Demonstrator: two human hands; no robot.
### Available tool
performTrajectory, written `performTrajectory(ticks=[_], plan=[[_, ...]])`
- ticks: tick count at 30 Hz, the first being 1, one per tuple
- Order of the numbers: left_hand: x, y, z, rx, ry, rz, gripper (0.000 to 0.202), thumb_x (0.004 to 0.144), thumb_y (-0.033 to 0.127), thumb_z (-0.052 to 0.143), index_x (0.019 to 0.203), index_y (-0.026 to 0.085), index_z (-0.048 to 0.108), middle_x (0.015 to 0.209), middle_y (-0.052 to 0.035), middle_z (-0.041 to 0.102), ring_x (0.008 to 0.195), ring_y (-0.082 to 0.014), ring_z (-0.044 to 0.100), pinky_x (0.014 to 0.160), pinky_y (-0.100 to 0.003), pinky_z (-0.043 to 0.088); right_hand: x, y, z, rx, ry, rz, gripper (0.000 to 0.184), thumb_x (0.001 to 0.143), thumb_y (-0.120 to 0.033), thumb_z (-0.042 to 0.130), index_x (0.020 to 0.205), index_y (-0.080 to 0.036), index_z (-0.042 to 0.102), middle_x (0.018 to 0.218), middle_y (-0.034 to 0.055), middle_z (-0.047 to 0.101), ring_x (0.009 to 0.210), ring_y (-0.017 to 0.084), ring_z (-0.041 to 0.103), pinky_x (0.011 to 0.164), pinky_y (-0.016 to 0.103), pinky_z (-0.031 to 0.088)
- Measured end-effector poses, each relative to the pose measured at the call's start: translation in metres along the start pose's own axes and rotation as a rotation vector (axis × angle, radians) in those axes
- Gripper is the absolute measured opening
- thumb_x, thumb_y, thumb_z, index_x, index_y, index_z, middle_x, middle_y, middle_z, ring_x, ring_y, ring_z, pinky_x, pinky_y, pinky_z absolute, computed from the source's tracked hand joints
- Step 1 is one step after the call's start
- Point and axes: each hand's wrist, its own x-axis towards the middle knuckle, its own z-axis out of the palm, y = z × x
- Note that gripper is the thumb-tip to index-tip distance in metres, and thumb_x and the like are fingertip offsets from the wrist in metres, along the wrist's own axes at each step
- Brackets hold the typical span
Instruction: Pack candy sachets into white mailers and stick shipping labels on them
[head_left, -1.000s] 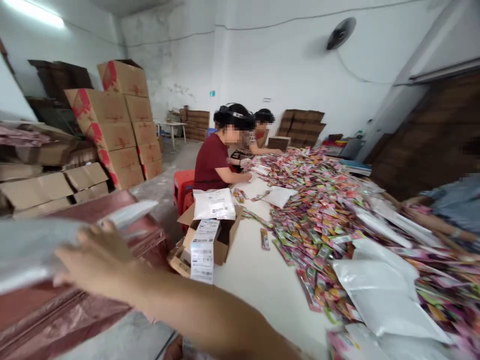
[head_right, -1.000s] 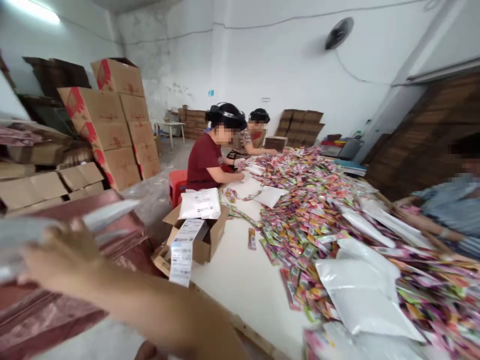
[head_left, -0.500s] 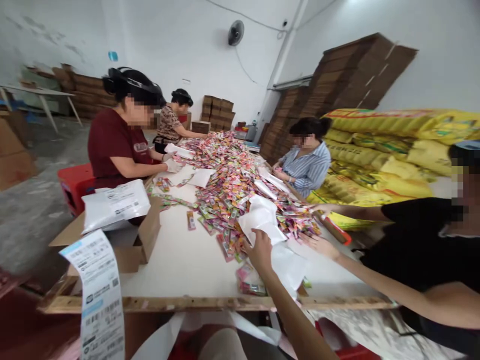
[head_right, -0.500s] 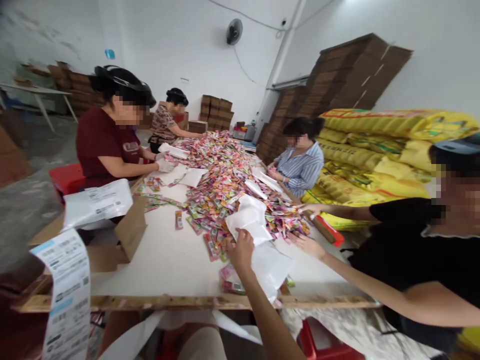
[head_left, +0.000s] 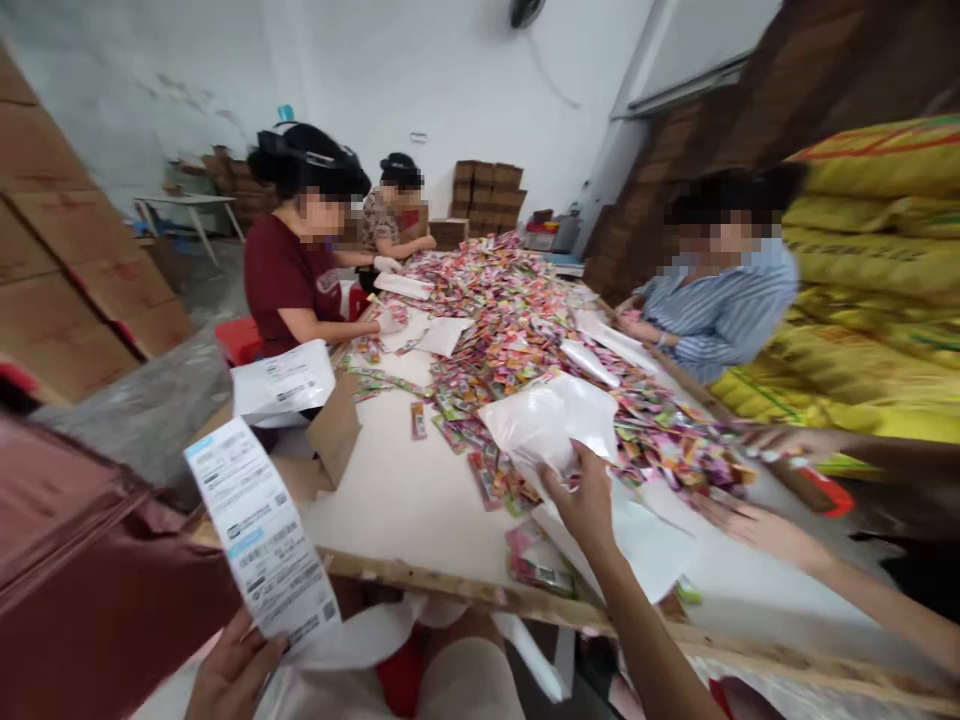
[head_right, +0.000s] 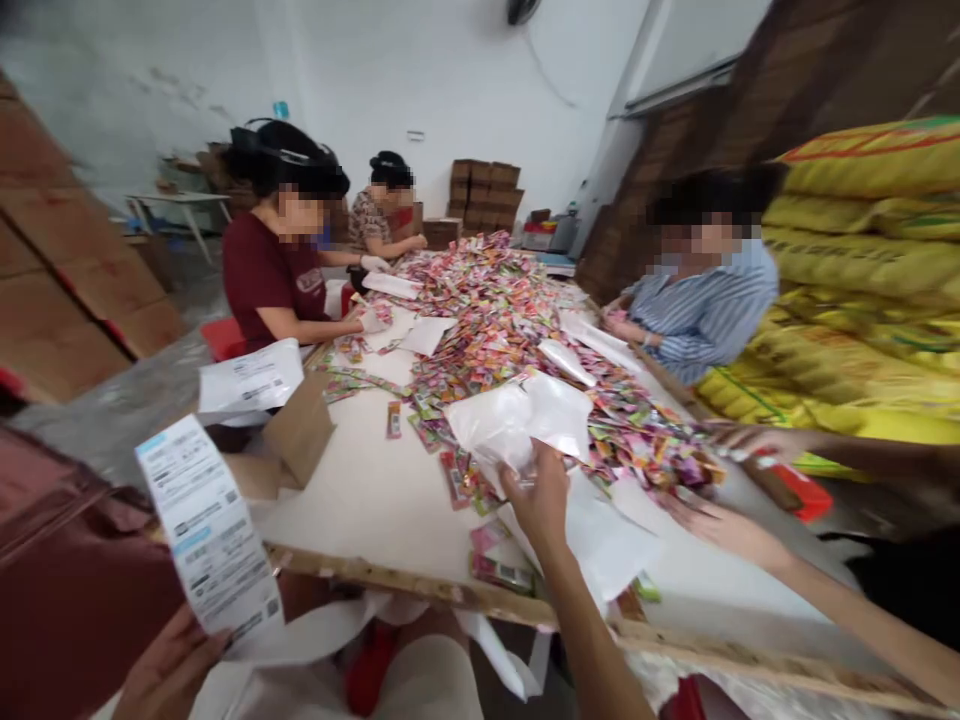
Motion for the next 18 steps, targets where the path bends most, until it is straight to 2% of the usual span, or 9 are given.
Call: performTrajectory(ticks=[1, 3, 5, 6, 9, 11, 13, 15, 18], plan=[[-0.001, 0.003, 0.002, 0.015, -0.016, 0.034, 0.078, 0.057, 0.032, 0.087, 0.128, 0.019, 0.055, 0.1, -0.0074, 0.077, 0.1, -0.0308, 0.069, 0.081, -0.034, 0.059, -0.009, -0.013, 0.008, 0.066, -0.065, -0.119, 0.064, 0.08, -0.05, 0.054, 0.133, -0.015, 0.043, 0.127, 0.0177, 0.056, 0.118, 0.033, 0.05, 0.1, 0.049, 0.037], [-0.002, 0.01, 0.007, 0.052, -0.053, 0.115, 0.068, 0.061, 0.032, 0.085, 0.123, 0.018, 0.058, 0.103, -0.0086, 0.077, 0.102, -0.0293, 0.068, 0.084, -0.032, 0.057, -0.028, -0.041, 0.024, 0.132, -0.322, -0.303, 0.059, 0.078, -0.043, 0.06, 0.131, -0.019, 0.048, 0.126, 0.0153, 0.058, 0.117, 0.033, 0.052, 0.102, 0.052, 0.035], [-0.004, 0.016, 0.01, 0.091, -0.053, 0.183, 0.058, 0.067, 0.034, 0.081, 0.119, 0.019, 0.06, 0.104, -0.0083, 0.076, 0.104, -0.0276, 0.068, 0.083, -0.031, 0.056, -0.046, -0.072, 0.035, 0.101, -0.583, -0.34, 0.057, 0.072, -0.033, 0.067, 0.126, -0.021, 0.054, 0.127, 0.0148, 0.058, 0.12, 0.035, 0.051, 0.104, 0.056, 0.031], [-0.005, 0.019, 0.012, 0.112, -0.048, 0.203, 0.053, 0.069, 0.034, 0.08, 0.117, 0.02, 0.061, 0.104, -0.0082, 0.076, 0.103, -0.0271, 0.068, 0.082, -0.03, 0.056, -0.054, -0.089, 0.037, 0.111, -0.65, -0.337, 0.056, 0.071, -0.03, 0.069, 0.125, -0.022, 0.055, 0.13, 0.015, 0.057, 0.123, 0.036, 0.048, 0.105, 0.057, 0.029], [-0.011, 0.024, 0.016, 0.155, -0.066, 0.235, 0.043, 0.074, 0.035, 0.075, 0.112, 0.02, 0.063, 0.106, -0.0086, 0.076, 0.103, -0.026, 0.068, 0.085, -0.03, 0.055, -0.072, -0.15, 0.034, 0.392, -0.656, -0.336, 0.059, 0.078, -0.031, 0.064, 0.134, -0.024, 0.047, 0.138, 0.0122, 0.051, 0.13, 0.03, 0.043, 0.109, 0.051, 0.031], [-0.014, 0.022, 0.018, 0.169, -0.116, 0.239, 0.041, 0.076, 0.036, 0.073, 0.113, 0.02, 0.064, 0.109, -0.0093, 0.075, 0.104, -0.0264, 0.068, 0.086, -0.032, 0.054, -0.082, -0.195, 0.034, 0.664, -0.725, -0.325, 0.069, 0.081, -0.032, 0.064, 0.143, -0.029, 0.034, 0.135, 0.0083, 0.053, 0.123, 0.024, 0.05, 0.103, 0.043, 0.04], [-0.016, 0.018, 0.02, 0.186, -0.135, 0.242, 0.041, 0.077, 0.036, 0.072, 0.115, 0.02, 0.065, 0.113, -0.0094, 0.074, 0.106, -0.0268, 0.066, 0.088, -0.033, 0.053, -0.09, -0.235, 0.041, 0.81, -0.844, -0.276, 0.081, 0.077, -0.028, 0.07, 0.146, -0.031, 0.028, 0.125, 0.0062, 0.06, 0.107, 0.022, 0.06, 0.093, 0.039, 0.048], [-0.018, 0.013, 0.019, 0.19, -0.116, 0.237, 0.043, 0.076, 0.034, 0.073, 0.117, 0.021, 0.065, 0.114, -0.0087, 0.073, 0.108, -0.0265, 0.065, 0.091, -0.033, 0.051, -0.095, -0.262, 0.051, 0.878, -0.898, -0.267, 0.073, 0.078, -0.018, 0.065, 0.142, -0.03, 0.034, 0.109, 0.0028, 0.066, 0.092, 0.019, 0.064, 0.084, 0.035, 0.051], [-0.017, 0.017, 0.012, 0.032, -0.096, 0.145, 0.048, 0.069, 0.031, 0.079, 0.115, 0.023, 0.067, 0.111, -0.0076, 0.074, 0.108, -0.0277, 0.065, 0.091, -0.035, 0.052, -0.102, -0.276, 0.058, 0.968, -0.853, -0.364, 0.056, 0.082, -0.007, 0.05, 0.133, -0.029, 0.044, 0.096, -0.0011, 0.068, 0.086, 0.016, 0.064, 0.08, 0.03, 0.05]])
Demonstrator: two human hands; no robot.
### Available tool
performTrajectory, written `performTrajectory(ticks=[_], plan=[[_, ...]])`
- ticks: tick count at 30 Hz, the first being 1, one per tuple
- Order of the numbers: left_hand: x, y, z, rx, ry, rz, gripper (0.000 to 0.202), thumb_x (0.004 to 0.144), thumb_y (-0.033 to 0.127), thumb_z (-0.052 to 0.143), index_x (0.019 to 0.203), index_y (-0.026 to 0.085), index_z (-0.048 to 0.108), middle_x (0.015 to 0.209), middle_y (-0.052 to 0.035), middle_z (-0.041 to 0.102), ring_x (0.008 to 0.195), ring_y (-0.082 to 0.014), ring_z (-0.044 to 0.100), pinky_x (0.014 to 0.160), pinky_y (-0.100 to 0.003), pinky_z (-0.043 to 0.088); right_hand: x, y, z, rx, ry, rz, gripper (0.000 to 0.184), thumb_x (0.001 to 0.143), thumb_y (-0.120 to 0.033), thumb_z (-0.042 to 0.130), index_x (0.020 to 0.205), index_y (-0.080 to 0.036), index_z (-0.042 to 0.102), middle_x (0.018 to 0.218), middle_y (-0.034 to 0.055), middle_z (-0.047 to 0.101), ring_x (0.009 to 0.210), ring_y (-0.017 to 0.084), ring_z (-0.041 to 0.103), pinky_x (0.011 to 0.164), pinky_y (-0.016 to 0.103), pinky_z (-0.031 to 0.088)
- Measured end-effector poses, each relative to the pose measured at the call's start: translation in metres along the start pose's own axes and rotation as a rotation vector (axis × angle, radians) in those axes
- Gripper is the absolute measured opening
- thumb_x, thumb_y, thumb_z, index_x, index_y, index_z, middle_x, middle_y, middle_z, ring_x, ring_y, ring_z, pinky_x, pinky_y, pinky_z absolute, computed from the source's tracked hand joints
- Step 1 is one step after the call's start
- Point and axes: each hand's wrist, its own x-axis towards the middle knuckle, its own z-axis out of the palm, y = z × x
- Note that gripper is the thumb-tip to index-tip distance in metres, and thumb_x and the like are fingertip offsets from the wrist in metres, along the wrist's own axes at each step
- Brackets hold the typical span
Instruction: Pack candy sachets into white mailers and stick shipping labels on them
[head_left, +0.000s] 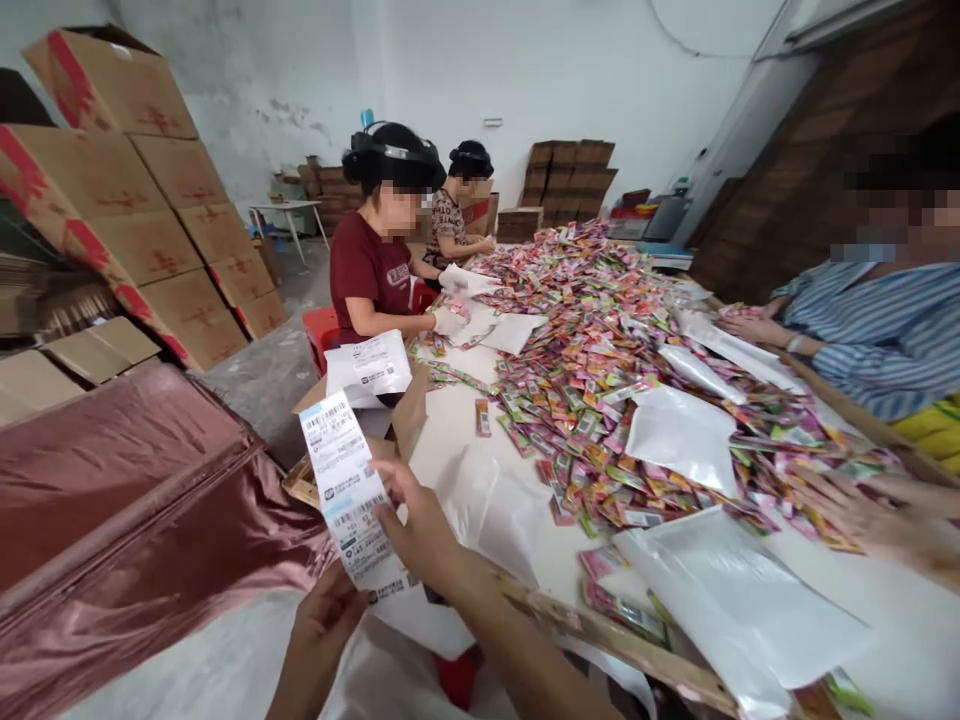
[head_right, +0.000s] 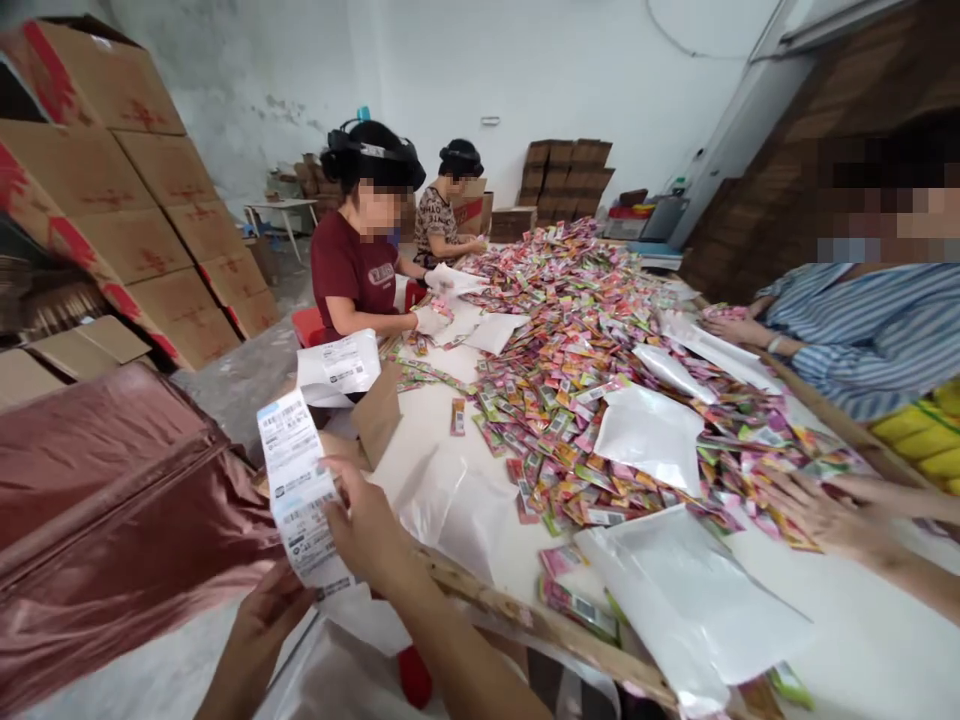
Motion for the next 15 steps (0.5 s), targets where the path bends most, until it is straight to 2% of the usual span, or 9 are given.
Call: performTrajectory(ticks=[4, 6, 8, 11, 13, 15], plan=[[0.012, 0.03, -0.014, -0.332, 0.044, -0.162, 0.036, 0.071, 0.033, 0.074, 0.105, 0.023, 0.072, 0.103, -0.0086, 0.076, 0.099, -0.0287, 0.068, 0.082, -0.037, 0.056, -0.021, -0.001, 0.01, -0.131, -0.084, -0.12, 0.054, 0.081, -0.004, 0.048, 0.127, -0.031, 0.052, 0.112, -0.0009, 0.068, 0.1, 0.017, 0.063, 0.087, 0.029, 0.047], [0.02, 0.046, -0.016, -0.336, 0.066, -0.193, 0.029, 0.073, 0.023, 0.072, 0.101, 0.021, 0.074, 0.093, -0.0078, 0.078, 0.081, -0.024, 0.07, 0.067, -0.031, 0.058, -0.034, 0.001, 0.016, -0.213, -0.122, -0.171, 0.05, 0.079, -0.001, 0.05, 0.118, -0.03, 0.058, 0.112, -0.002, 0.069, 0.101, 0.017, 0.063, 0.091, 0.029, 0.045], [0.028, 0.055, -0.01, -0.308, 0.07, -0.238, 0.03, 0.074, 0.016, 0.07, 0.104, 0.014, 0.072, 0.087, -0.0089, 0.077, 0.067, -0.0203, 0.068, 0.053, -0.026, 0.055, -0.045, 0.004, 0.021, -0.282, -0.119, -0.22, 0.045, 0.077, 0.0, 0.052, 0.11, -0.027, 0.061, 0.109, -0.0015, 0.069, 0.101, 0.016, 0.062, 0.093, 0.028, 0.044], [0.032, 0.052, 0.006, -0.283, 0.131, -0.336, 0.035, 0.077, 0.011, 0.065, 0.111, 0.003, 0.065, 0.082, -0.0126, 0.076, 0.068, -0.0222, 0.07, 0.055, -0.028, 0.056, -0.055, 0.005, 0.02, -0.449, -0.029, -0.227, 0.03, 0.079, -0.004, 0.056, 0.101, -0.023, 0.062, 0.109, 0.0042, 0.065, 0.103, 0.019, 0.058, 0.089, 0.032, 0.044], [0.03, 0.045, 0.014, -0.291, 0.184, -0.406, 0.037, 0.078, 0.007, 0.062, 0.114, 0.002, 0.062, 0.078, -0.0123, 0.076, 0.072, -0.0245, 0.071, 0.061, -0.032, 0.059, -0.06, 0.002, 0.014, -0.569, 0.047, -0.2, 0.018, 0.081, -0.01, 0.06, 0.094, -0.021, 0.062, 0.11, 0.0075, 0.062, 0.103, 0.022, 0.055, 0.085, 0.035, 0.043], [0.028, 0.039, 0.015, -0.294, 0.212, -0.469, 0.041, 0.075, 0.005, 0.062, 0.116, 0.004, 0.061, 0.076, -0.0103, 0.075, 0.072, -0.0255, 0.072, 0.06, -0.032, 0.06, -0.065, -0.007, 0.003, -0.627, 0.076, -0.212, 0.011, 0.082, -0.014, 0.063, 0.09, -0.022, 0.061, 0.106, 0.0061, 0.062, 0.102, 0.022, 0.054, 0.085, 0.036, 0.041]])
